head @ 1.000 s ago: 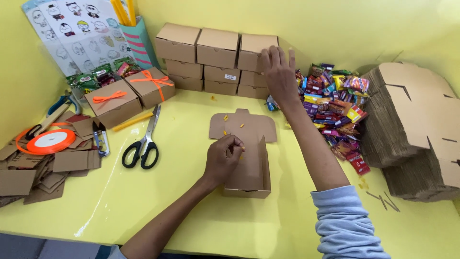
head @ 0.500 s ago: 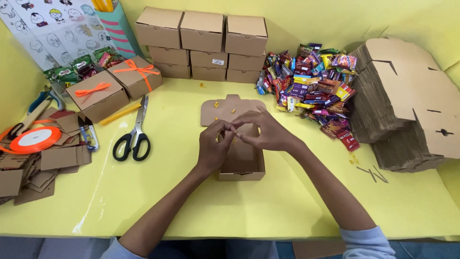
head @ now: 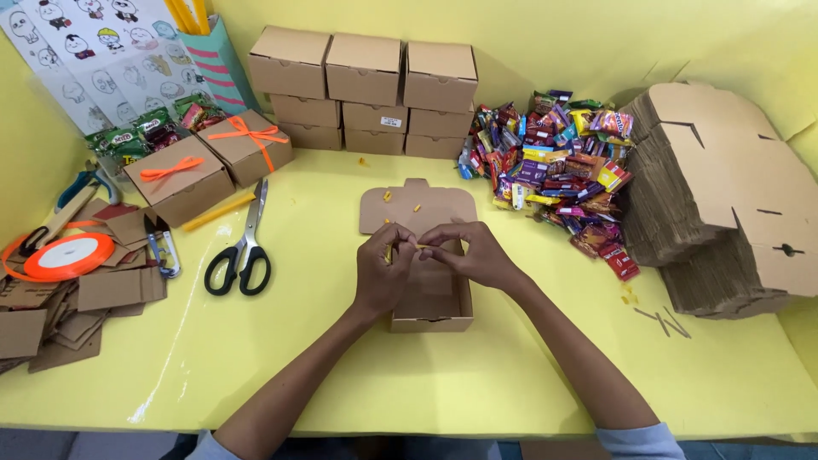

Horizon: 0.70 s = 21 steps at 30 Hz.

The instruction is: Folding a cardboard gift box and cutting yellow filler material with scissors.

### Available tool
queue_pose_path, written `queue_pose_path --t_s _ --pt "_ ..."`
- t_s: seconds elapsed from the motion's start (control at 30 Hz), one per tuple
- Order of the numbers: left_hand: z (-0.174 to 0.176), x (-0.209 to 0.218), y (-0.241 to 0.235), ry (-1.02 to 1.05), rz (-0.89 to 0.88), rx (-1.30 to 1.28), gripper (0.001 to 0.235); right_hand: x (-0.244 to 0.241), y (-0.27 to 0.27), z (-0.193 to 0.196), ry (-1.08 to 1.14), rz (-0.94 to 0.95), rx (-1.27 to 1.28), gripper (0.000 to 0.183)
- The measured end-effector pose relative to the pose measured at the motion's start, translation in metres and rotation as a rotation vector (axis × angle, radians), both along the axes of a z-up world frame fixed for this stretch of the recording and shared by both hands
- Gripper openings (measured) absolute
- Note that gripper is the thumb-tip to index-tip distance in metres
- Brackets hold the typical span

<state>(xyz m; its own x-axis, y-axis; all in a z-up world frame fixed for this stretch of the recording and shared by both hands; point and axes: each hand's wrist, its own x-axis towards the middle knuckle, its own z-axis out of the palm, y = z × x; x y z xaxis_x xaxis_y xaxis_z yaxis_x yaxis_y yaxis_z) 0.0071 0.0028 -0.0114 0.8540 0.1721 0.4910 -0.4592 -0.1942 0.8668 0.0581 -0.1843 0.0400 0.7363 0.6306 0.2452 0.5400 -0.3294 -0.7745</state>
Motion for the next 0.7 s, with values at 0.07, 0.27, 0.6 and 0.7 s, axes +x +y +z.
queue_pose_path --t_s 0.07,0.27,0.6,0.7 --pt "-0.005 0.001 0.001 0.003 0.015 0.000 0.012 0.001 0.000 -0.002 0.042 0.014 0.034 0.012" --pt "0.001 0.000 -0.001 0.030 0.039 -0.021 0.014 0.003 -0.005 -0.003 0.143 0.055 0.115 0.011" --pt "-0.003 0.002 0.001 0.058 0.044 0.021 0.015 0.002 -0.003 -0.007 0.076 0.073 0.082 0.012" --pt "0.003 -0.001 0.001 0.069 0.052 0.042 0.016 0.003 -0.003 -0.006 0.094 0.085 0.098 0.005"
